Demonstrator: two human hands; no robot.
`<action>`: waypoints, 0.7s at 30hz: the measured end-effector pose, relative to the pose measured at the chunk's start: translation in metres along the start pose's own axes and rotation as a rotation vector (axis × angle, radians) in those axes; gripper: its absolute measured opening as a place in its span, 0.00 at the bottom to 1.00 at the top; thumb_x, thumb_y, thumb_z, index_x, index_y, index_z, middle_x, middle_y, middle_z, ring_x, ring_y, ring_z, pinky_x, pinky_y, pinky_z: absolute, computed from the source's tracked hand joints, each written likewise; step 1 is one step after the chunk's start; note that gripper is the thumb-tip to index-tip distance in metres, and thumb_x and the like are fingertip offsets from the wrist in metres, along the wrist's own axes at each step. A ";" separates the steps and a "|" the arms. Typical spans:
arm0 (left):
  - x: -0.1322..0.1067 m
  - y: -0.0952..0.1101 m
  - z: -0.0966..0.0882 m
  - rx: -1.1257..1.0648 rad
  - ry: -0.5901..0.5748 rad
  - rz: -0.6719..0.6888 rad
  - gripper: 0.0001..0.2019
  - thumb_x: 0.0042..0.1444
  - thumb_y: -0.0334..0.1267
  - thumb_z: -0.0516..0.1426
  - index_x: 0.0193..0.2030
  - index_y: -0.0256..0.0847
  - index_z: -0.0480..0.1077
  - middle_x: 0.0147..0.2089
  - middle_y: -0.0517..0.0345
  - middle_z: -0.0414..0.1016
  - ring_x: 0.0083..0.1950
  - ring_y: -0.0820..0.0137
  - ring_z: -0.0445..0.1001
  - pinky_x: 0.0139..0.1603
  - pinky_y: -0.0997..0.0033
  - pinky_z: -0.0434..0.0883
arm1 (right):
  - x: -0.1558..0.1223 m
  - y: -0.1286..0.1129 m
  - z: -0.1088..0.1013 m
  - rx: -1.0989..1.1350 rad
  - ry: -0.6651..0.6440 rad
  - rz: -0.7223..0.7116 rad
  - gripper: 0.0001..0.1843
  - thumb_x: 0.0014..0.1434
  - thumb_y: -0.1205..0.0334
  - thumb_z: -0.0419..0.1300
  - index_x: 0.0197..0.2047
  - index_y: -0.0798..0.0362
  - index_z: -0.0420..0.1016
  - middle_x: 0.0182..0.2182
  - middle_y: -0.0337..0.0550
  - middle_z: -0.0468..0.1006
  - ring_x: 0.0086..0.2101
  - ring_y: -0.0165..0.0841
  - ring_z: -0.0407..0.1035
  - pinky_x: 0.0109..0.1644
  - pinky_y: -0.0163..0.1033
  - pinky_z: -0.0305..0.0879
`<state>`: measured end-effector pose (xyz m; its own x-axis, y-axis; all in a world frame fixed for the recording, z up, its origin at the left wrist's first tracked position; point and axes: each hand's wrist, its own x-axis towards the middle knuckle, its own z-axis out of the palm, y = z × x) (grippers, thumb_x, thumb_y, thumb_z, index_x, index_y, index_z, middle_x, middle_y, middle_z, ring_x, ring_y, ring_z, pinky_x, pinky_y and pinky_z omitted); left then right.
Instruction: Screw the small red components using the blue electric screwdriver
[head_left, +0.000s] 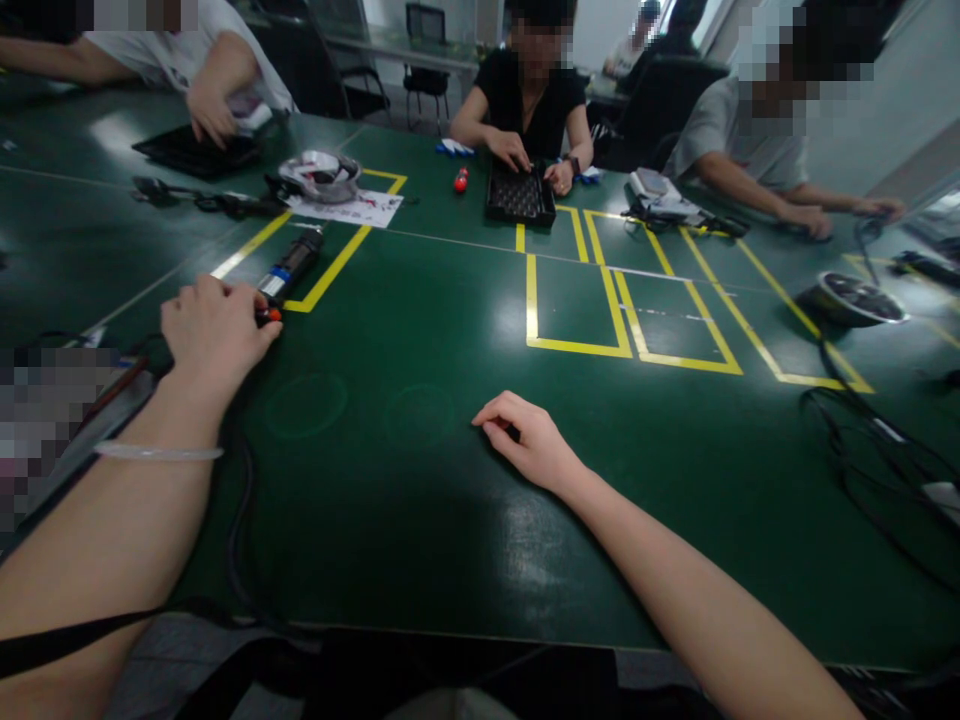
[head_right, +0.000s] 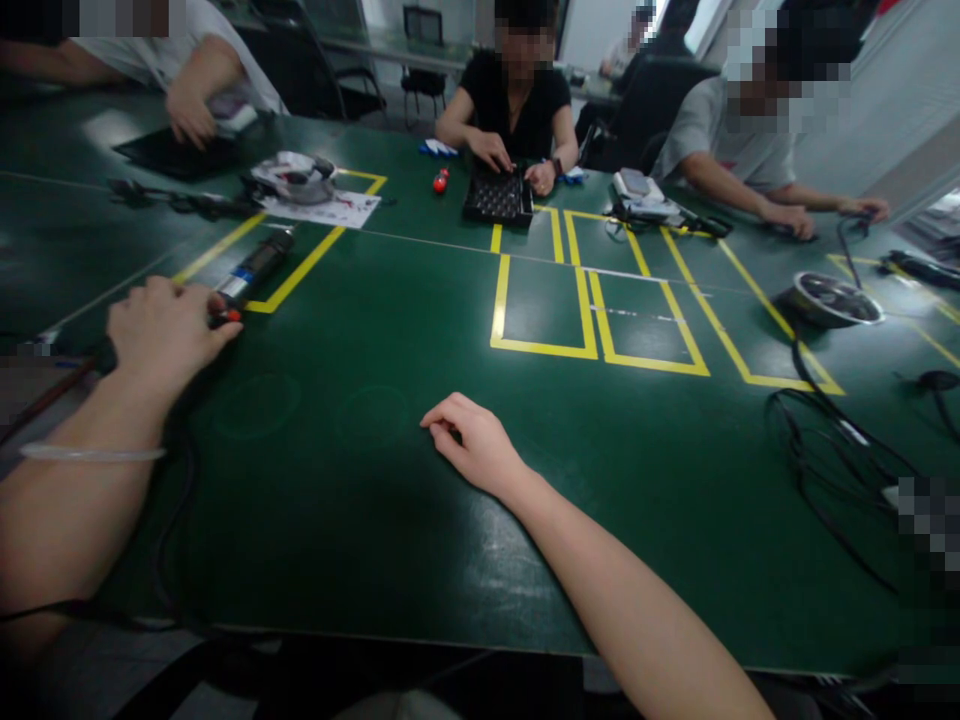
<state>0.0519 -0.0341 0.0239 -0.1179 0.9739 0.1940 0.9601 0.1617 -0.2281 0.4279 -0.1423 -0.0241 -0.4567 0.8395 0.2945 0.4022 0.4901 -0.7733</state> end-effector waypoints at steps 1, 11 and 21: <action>0.000 0.000 0.000 0.000 0.005 0.005 0.32 0.69 0.57 0.38 0.58 0.33 0.68 0.60 0.40 0.63 0.56 0.52 0.66 0.53 0.55 0.66 | 0.000 0.000 0.000 0.001 -0.002 0.002 0.09 0.64 0.71 0.55 0.41 0.52 0.75 0.39 0.44 0.77 0.39 0.33 0.72 0.42 0.38 0.68; -0.014 0.036 -0.024 -0.442 0.043 0.257 0.24 0.69 0.50 0.46 0.59 0.35 0.70 0.52 0.51 0.77 0.47 0.65 0.73 0.51 0.67 0.68 | 0.000 0.002 -0.001 -0.001 -0.009 0.017 0.09 0.64 0.71 0.55 0.41 0.52 0.76 0.38 0.43 0.77 0.37 0.31 0.71 0.41 0.36 0.66; -0.077 0.108 -0.044 -0.947 -0.343 0.834 0.17 0.65 0.50 0.57 0.51 0.40 0.72 0.45 0.55 0.79 0.46 0.67 0.78 0.48 0.70 0.71 | 0.004 -0.001 0.003 0.249 -0.042 0.156 0.07 0.65 0.66 0.58 0.44 0.54 0.75 0.35 0.40 0.80 0.34 0.29 0.73 0.40 0.35 0.67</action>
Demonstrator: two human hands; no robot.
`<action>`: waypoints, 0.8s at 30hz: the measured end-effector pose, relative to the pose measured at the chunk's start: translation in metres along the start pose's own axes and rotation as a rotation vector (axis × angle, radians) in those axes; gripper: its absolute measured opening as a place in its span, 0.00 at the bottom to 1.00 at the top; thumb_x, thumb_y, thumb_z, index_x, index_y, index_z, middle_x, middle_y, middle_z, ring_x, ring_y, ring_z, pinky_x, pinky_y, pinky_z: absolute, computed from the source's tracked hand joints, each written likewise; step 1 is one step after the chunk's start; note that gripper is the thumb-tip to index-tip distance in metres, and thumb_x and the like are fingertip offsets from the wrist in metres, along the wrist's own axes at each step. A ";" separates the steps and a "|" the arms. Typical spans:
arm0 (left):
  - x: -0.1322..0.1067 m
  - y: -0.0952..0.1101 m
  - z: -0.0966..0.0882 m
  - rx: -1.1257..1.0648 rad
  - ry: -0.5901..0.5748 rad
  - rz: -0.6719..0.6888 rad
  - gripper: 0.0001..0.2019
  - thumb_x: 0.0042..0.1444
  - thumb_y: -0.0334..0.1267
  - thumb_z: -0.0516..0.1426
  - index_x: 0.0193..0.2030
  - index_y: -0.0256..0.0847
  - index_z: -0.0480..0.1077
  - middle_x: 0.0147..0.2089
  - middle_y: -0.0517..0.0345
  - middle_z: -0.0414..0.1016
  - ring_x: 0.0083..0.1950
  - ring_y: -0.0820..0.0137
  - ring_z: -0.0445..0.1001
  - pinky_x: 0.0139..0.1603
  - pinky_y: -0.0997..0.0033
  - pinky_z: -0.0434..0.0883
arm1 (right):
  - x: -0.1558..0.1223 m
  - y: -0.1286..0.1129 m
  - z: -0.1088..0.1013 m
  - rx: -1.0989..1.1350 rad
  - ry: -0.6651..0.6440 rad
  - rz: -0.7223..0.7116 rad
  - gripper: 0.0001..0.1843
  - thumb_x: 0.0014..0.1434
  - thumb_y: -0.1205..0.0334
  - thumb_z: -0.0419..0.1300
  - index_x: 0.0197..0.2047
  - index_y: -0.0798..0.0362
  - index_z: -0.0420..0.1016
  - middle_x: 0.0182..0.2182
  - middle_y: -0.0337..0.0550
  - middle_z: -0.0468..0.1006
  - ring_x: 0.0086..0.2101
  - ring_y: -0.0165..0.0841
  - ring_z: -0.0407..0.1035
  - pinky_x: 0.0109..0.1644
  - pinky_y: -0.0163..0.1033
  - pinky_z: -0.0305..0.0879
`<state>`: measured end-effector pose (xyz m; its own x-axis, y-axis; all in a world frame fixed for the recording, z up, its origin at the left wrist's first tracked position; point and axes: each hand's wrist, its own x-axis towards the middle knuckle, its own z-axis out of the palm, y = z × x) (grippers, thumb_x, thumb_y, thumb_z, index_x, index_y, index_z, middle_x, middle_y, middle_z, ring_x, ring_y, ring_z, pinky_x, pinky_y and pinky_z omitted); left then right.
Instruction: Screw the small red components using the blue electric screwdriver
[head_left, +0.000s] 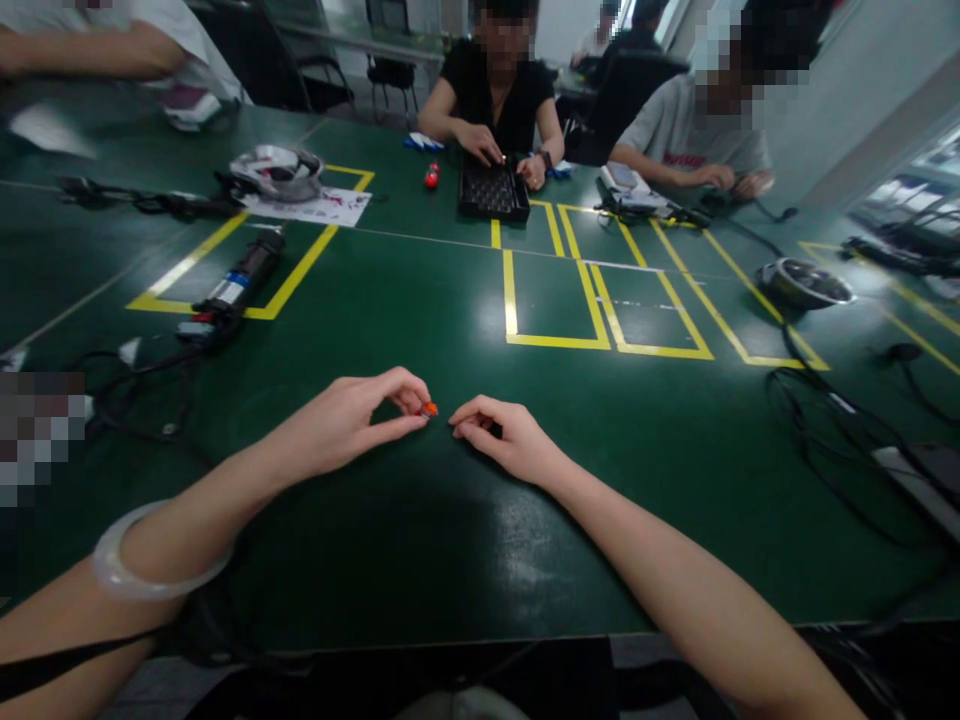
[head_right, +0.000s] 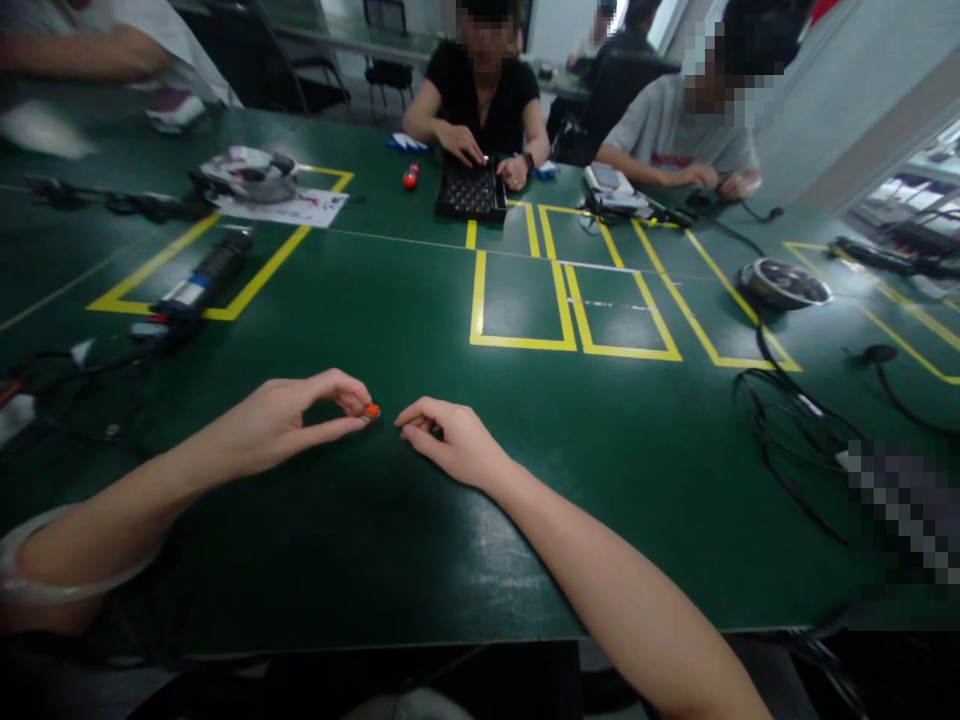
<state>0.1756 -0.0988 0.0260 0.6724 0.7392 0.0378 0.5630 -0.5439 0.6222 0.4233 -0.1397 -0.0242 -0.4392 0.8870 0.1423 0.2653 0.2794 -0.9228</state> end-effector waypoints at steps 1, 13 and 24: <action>0.001 0.003 0.005 -0.016 -0.040 0.024 0.15 0.65 0.49 0.56 0.50 0.41 0.73 0.45 0.56 0.79 0.46 0.67 0.78 0.48 0.71 0.71 | 0.000 -0.001 0.001 0.040 -0.006 0.022 0.06 0.64 0.64 0.59 0.45 0.53 0.75 0.35 0.40 0.80 0.34 0.29 0.73 0.40 0.35 0.67; 0.001 0.006 0.022 -0.081 -0.001 0.147 0.12 0.63 0.42 0.61 0.49 0.40 0.73 0.44 0.57 0.79 0.44 0.70 0.77 0.46 0.73 0.71 | 0.004 0.000 0.005 0.346 -0.024 0.119 0.14 0.58 0.53 0.68 0.38 0.53 0.72 0.32 0.40 0.82 0.32 0.29 0.74 0.39 0.35 0.67; 0.001 0.008 0.026 -0.035 0.095 0.360 0.05 0.66 0.36 0.58 0.45 0.39 0.74 0.43 0.57 0.78 0.45 0.72 0.77 0.47 0.75 0.71 | 0.004 0.002 0.004 0.453 -0.083 0.153 0.21 0.58 0.43 0.66 0.38 0.53 0.71 0.32 0.41 0.81 0.33 0.30 0.74 0.40 0.37 0.67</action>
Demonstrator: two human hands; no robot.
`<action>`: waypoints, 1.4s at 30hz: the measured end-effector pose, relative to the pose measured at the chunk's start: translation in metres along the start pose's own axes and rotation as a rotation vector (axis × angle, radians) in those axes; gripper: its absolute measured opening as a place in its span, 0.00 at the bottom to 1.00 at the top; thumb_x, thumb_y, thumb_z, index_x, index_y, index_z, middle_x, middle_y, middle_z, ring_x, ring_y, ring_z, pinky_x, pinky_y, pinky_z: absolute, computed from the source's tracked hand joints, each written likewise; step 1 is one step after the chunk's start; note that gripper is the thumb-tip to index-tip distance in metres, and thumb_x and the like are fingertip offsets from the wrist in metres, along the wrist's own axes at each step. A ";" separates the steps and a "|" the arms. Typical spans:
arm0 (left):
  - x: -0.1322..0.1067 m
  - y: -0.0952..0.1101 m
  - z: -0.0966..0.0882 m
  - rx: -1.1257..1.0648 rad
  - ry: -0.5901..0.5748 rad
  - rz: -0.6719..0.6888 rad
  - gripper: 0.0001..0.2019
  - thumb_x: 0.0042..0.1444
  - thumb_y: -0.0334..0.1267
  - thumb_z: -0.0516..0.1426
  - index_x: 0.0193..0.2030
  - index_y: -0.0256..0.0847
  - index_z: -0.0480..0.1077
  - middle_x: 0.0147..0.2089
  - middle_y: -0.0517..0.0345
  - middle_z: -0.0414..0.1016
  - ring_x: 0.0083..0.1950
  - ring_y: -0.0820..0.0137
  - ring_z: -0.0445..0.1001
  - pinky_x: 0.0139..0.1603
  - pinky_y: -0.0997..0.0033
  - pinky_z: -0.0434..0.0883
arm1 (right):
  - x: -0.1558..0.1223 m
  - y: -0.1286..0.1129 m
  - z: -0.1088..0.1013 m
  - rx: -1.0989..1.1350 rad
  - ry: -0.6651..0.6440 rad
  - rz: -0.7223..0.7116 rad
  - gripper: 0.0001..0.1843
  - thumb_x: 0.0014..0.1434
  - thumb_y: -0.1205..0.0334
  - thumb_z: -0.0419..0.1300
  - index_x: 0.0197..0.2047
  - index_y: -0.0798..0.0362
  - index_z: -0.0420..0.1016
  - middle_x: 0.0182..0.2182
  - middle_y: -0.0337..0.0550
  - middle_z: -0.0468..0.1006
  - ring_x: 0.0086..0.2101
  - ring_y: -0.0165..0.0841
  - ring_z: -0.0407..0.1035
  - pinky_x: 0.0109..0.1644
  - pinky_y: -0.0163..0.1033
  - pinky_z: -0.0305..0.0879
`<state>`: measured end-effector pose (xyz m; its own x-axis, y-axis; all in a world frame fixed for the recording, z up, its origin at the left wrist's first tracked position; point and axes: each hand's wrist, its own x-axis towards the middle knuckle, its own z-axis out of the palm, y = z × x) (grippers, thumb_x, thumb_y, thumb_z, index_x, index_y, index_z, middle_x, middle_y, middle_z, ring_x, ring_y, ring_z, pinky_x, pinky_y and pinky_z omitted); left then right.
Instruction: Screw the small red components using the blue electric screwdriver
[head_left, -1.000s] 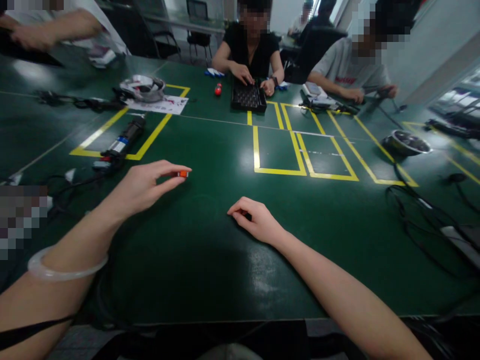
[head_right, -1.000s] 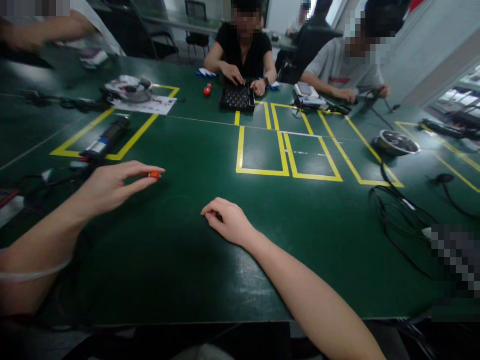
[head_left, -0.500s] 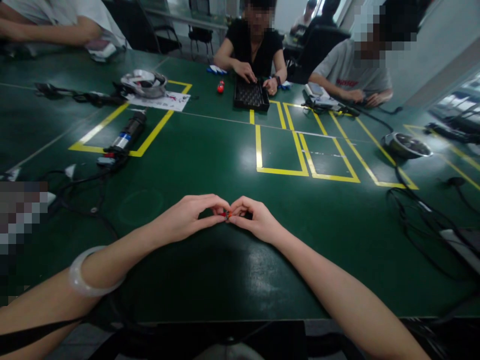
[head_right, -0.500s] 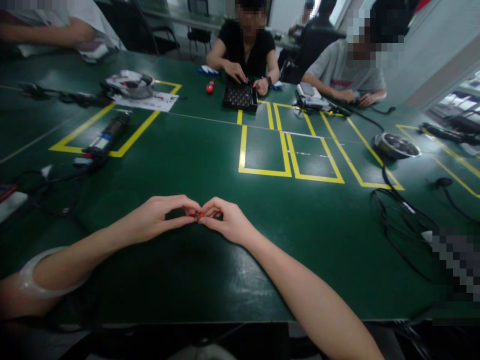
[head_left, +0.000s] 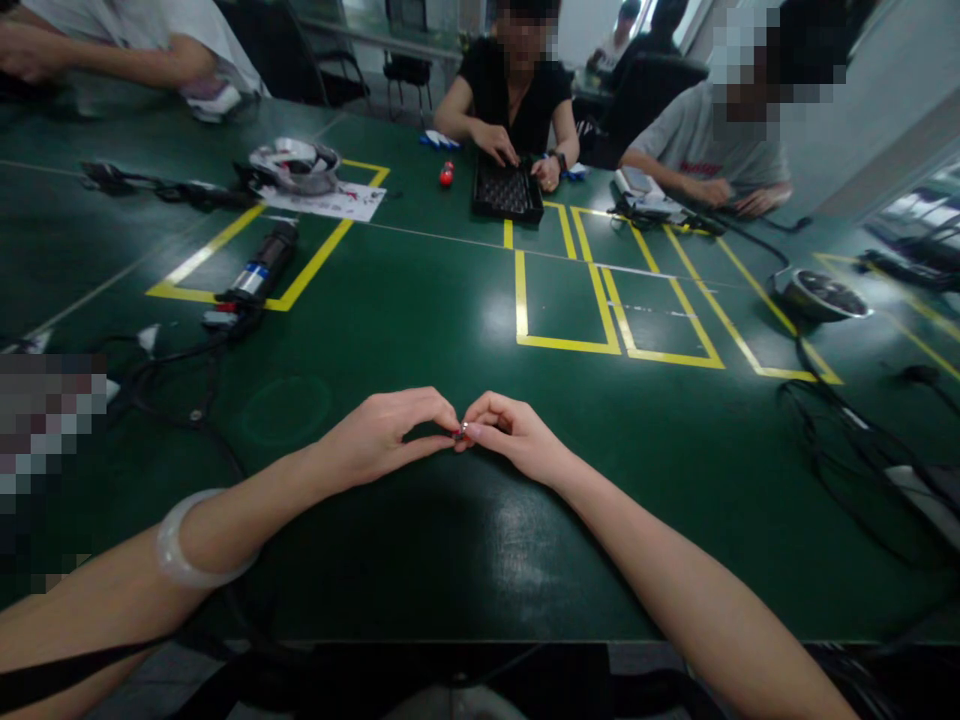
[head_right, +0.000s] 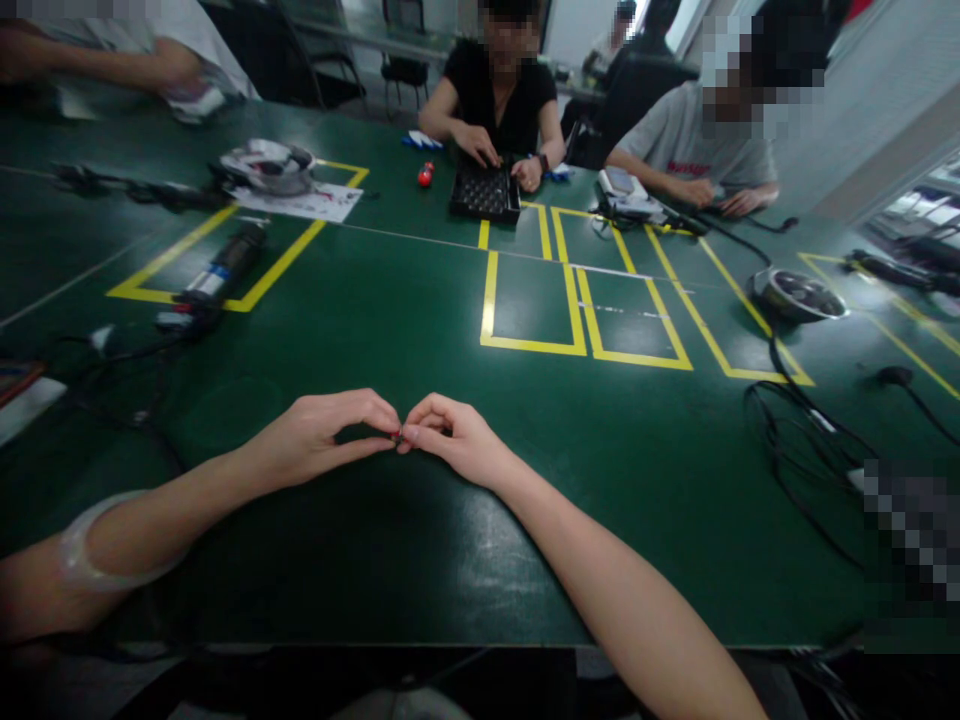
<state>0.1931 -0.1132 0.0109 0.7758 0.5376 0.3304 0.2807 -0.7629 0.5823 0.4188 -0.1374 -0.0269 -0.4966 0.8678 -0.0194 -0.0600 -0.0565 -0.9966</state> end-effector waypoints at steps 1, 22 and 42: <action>0.000 0.000 0.000 0.005 -0.007 -0.002 0.05 0.66 0.37 0.58 0.44 0.39 0.73 0.43 0.57 0.78 0.45 0.72 0.77 0.48 0.74 0.71 | 0.000 -0.001 0.000 -0.026 0.006 -0.011 0.20 0.58 0.44 0.67 0.38 0.53 0.71 0.32 0.40 0.80 0.32 0.29 0.73 0.39 0.36 0.66; -0.074 -0.111 -0.129 0.854 0.036 -1.264 0.51 0.58 0.74 0.36 0.63 0.23 0.59 0.63 0.28 0.62 0.60 0.40 0.62 0.54 0.45 0.64 | -0.003 -0.001 -0.005 -0.114 0.077 -0.037 0.13 0.58 0.59 0.67 0.45 0.53 0.74 0.36 0.40 0.77 0.32 0.28 0.69 0.38 0.36 0.67; -0.053 -0.101 -0.110 0.686 -0.070 -1.240 0.50 0.55 0.75 0.44 0.61 0.22 0.60 0.57 0.27 0.70 0.52 0.45 0.74 0.46 0.51 0.70 | -0.002 0.002 -0.004 -0.150 0.084 -0.034 0.13 0.56 0.61 0.67 0.44 0.53 0.75 0.30 0.37 0.74 0.29 0.27 0.66 0.35 0.35 0.65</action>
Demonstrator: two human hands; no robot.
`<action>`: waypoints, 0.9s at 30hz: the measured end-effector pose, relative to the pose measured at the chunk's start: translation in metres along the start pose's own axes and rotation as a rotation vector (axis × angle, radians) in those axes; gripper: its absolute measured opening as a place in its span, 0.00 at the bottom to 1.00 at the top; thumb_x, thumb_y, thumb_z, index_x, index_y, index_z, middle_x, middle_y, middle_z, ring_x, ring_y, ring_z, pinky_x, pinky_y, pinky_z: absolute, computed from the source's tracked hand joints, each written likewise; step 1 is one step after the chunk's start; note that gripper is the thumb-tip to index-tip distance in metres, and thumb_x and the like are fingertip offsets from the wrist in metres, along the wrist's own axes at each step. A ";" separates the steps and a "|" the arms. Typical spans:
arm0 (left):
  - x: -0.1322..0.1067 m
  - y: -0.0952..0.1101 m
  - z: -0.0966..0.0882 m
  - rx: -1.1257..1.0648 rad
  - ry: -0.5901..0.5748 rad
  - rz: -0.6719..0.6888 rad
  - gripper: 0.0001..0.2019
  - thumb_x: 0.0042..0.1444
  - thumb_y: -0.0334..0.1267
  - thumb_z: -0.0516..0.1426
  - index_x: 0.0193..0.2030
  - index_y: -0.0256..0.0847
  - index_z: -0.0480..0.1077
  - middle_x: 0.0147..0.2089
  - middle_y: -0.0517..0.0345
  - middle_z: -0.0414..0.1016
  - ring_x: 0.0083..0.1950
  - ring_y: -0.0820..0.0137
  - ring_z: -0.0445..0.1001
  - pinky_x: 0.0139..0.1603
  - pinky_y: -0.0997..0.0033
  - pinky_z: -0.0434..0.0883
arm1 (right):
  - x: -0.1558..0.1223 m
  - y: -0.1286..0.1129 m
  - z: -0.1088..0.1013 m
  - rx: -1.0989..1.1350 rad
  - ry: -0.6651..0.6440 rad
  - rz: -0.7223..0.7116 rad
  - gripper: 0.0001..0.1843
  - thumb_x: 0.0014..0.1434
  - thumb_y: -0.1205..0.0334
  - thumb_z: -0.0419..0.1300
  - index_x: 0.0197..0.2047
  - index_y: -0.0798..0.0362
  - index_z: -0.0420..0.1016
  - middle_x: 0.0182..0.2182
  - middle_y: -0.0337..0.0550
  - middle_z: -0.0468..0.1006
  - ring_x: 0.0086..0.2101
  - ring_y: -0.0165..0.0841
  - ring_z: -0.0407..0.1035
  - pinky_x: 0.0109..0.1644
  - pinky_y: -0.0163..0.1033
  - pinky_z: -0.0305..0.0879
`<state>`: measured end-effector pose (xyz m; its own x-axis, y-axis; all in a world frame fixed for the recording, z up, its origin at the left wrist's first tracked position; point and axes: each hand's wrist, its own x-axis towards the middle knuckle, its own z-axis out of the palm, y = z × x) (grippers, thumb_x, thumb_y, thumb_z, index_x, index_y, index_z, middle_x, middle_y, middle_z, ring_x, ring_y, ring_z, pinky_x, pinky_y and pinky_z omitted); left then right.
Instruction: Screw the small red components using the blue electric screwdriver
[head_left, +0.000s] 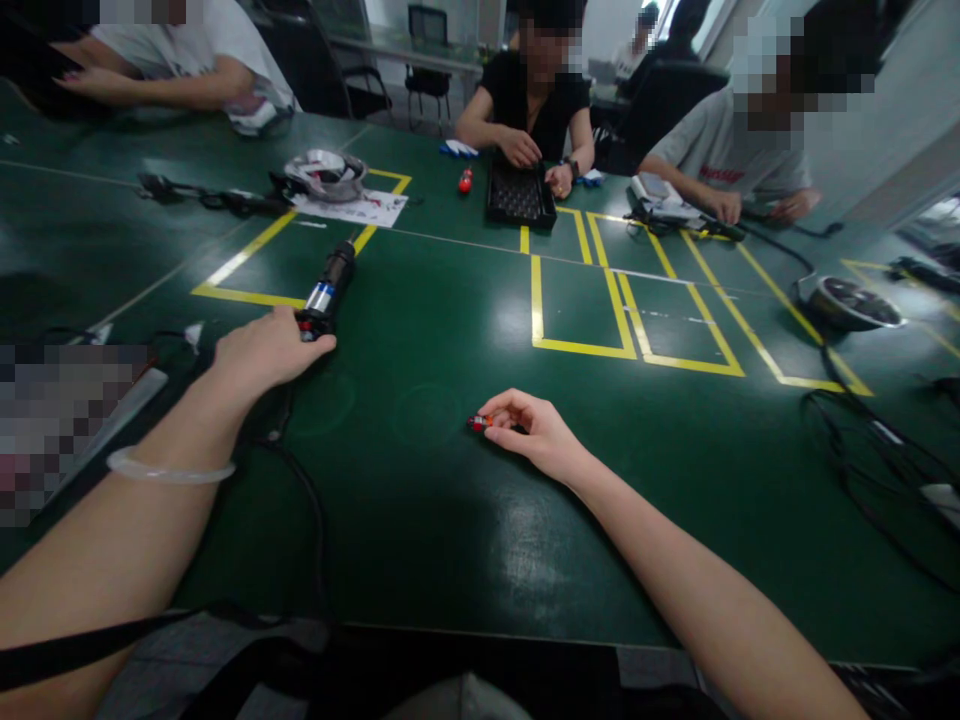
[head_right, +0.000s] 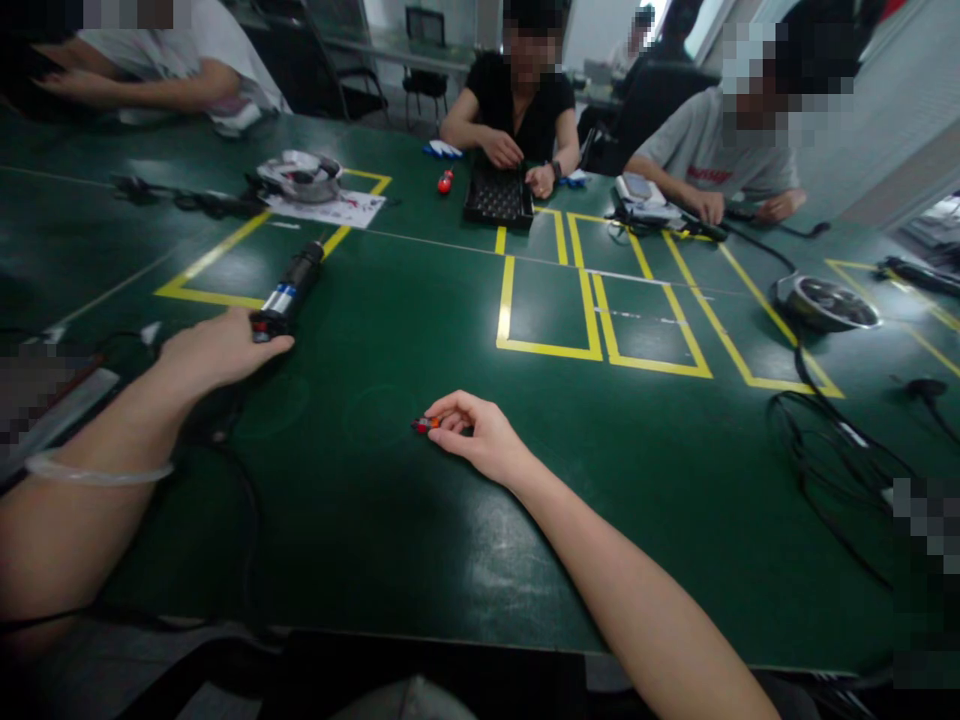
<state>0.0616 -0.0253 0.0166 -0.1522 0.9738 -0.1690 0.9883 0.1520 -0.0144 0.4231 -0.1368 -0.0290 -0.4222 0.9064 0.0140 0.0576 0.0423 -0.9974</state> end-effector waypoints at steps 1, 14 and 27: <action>-0.005 0.007 0.000 0.005 0.010 0.040 0.48 0.57 0.73 0.44 0.62 0.23 0.60 0.57 0.27 0.71 0.51 0.45 0.74 0.45 0.51 0.71 | 0.000 0.000 0.000 -0.001 0.000 -0.002 0.13 0.56 0.61 0.67 0.44 0.53 0.75 0.30 0.37 0.74 0.29 0.27 0.66 0.35 0.35 0.65; -0.088 0.108 0.012 0.026 0.080 0.447 0.31 0.61 0.59 0.51 0.58 0.34 0.64 0.53 0.35 0.75 0.48 0.45 0.77 0.43 0.54 0.72 | 0.001 0.001 0.005 -0.132 0.028 -0.052 0.10 0.57 0.62 0.65 0.42 0.52 0.71 0.32 0.38 0.74 0.29 0.28 0.67 0.33 0.35 0.65; -0.129 0.130 0.019 -0.031 0.044 0.649 0.21 0.62 0.51 0.54 0.55 0.38 0.65 0.47 0.42 0.76 0.44 0.50 0.77 0.41 0.56 0.69 | -0.004 -0.003 0.014 -0.552 0.044 -0.359 0.04 0.62 0.68 0.59 0.41 0.49 0.71 0.42 0.44 0.74 0.40 0.33 0.70 0.44 0.38 0.69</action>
<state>0.2100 -0.1338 0.0180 0.4743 0.8754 -0.0929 0.8790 -0.4651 0.1055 0.4124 -0.1466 -0.0275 -0.4648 0.8119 0.3534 0.3806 0.5435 -0.7482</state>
